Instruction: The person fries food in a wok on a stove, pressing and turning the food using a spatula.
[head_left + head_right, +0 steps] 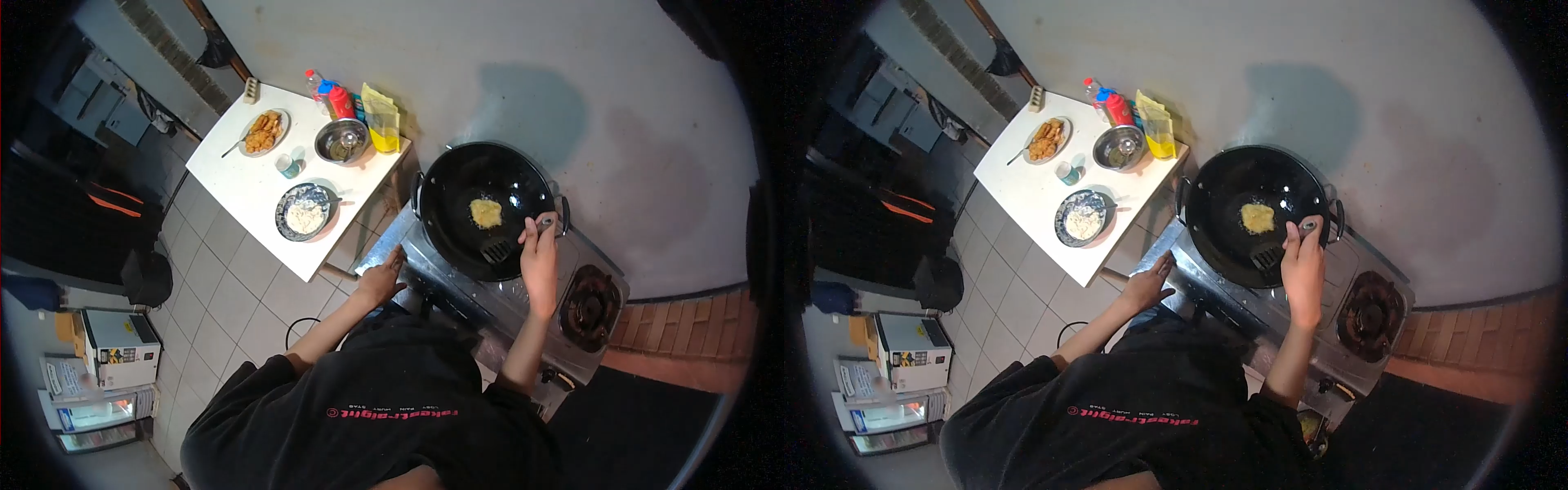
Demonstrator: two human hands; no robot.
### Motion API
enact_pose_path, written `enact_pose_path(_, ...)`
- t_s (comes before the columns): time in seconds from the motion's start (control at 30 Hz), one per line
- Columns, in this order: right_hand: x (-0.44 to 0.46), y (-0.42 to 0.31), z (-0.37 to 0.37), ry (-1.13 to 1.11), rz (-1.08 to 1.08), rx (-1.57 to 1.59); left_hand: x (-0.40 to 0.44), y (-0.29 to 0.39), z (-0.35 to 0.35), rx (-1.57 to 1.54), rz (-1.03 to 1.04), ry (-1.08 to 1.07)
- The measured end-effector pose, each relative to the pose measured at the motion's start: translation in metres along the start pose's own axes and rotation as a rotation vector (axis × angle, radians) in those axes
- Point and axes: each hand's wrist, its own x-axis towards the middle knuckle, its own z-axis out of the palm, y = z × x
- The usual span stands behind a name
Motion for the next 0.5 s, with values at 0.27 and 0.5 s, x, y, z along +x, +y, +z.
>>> enact_pose_path(0.27,-0.0057,-0.0079,-0.0001,-0.014,0.024,-0.024,-0.0016,-0.0015,0.0002,0.02,0.036,0.039)
enact_pose_path(0.5,-0.0088,-0.0011,0.0007,-0.012,0.02,-0.013,-0.0009,-0.0032,0.0005,-0.008,0.046,0.034)
